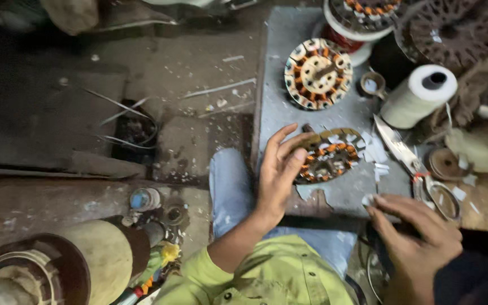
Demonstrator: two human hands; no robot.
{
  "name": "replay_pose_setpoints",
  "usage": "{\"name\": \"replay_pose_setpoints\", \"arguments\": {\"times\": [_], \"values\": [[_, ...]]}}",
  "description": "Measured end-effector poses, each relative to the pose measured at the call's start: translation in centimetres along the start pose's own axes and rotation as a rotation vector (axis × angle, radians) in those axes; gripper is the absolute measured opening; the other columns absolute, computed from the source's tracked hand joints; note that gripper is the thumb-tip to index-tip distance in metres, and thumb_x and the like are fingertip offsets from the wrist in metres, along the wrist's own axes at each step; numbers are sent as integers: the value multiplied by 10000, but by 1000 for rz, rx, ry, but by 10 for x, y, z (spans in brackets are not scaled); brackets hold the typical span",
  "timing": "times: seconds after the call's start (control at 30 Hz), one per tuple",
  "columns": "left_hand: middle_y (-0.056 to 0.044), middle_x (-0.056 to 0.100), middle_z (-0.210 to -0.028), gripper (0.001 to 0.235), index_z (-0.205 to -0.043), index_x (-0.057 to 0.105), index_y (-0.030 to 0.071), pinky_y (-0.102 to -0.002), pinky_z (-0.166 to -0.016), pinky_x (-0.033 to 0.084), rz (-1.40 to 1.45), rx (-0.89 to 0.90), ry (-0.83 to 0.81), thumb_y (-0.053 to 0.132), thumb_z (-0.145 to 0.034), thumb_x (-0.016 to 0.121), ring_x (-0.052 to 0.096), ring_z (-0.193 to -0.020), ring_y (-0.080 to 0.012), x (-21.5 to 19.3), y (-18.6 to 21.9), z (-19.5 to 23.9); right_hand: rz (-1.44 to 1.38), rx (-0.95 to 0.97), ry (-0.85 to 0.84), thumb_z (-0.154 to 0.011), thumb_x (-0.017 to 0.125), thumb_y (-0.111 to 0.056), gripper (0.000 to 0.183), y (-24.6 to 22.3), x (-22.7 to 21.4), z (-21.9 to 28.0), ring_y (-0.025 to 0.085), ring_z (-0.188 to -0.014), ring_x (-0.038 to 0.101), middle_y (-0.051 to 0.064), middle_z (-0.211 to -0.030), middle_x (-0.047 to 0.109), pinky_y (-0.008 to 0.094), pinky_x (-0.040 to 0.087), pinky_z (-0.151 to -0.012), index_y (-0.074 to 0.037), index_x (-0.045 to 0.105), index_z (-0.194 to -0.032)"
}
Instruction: The person inserts small white insulating paper pieces into the slots of a motor stator using pliers and scissors. They repeatedly cut the paper and place it into the copper-wound slots, working on multiple stators on a cluttered workbench.
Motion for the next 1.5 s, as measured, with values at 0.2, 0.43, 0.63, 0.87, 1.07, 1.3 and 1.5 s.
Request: {"name": "replay_pose_setpoints", "arguments": {"times": [0.2, 0.43, 0.63, 0.87, 1.07, 1.3, 1.5], "values": [[-98, 684, -1252, 362, -1343, 612, -51, -312, -1032, 489, 183, -114, 70, 149, -1044, 656, 629, -1136, -147, -1, -27, 8, -161, -72, 115, -894, 827, 34, 191, -17, 19, -22, 159, -934, 725, 115, -1015, 746, 238, 582, -863, 12, 751, -1067], [-94, 710, -1230, 332, -1318, 649, -68, -293, -1014, 509, 196, -24, 59, 93, -1029, 663, 648, -1114, -144, 5, -16, 19, -266, -121, 101, -877, 827, 24, 202, -36, 62, -42, 132, -902, 684, 107, -1075, 726, 234, 551, -802, 3, 760, -1066], [-83, 735, -1191, 327, -1301, 685, -48, -276, -988, 526, -61, 23, 43, 98, -1009, 692, 659, -1080, -121, 10, 5, 29, -252, -61, 173, -907, 818, 26, 146, -41, 70, -43, 90, -855, 647, 81, -1043, 713, 213, 510, -743, -6, 760, -1037], [-109, 748, -1189, 312, -1295, 686, -18, -272, -969, 553, -271, 68, -70, 131, -1021, 689, 679, -1067, -130, 22, 16, 33, -22, -290, 179, -787, 899, -40, 312, -83, 47, -41, 196, -957, 665, 98, -1047, 703, 262, 505, -835, -20, 761, -1065], [-148, 703, -1266, 247, -1185, 607, -2, -293, -978, 570, -442, 233, -289, 123, -1008, 727, 700, -1129, -200, 36, 26, 39, -476, 25, -212, -754, 866, -127, 964, -41, 51, -67, 245, -1040, 746, 117, -1003, 741, 387, 484, -1162, -36, 341, -1557], [-123, 715, -1278, 384, -1374, 558, 26, -268, -997, 538, -282, -62, -262, 165, -1027, 648, 668, -1151, -139, 26, 12, 22, -428, -108, -7, -789, 790, 11, 686, -1, 23, -49, 254, -1157, 649, 203, -1212, 659, 374, 523, -1001, 21, 476, -1398], [-100, 727, -1203, 340, -1314, 660, -34, -290, -956, 562, -10, -190, -131, 157, -1034, 629, 693, -1062, -145, 11, 3, -14, 166, 39, 183, -1015, 727, 8, 138, 36, -37, -41, 230, -1027, 707, 127, -1114, 743, 339, 550, -902, 0, 752, -1150]]}}
Point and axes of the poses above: each hand's wrist, its own z-axis away from the middle knuckle, its own x-axis out of the palm, y = z × x, the point moved 10 cm from there along -z, towards the middle knuckle
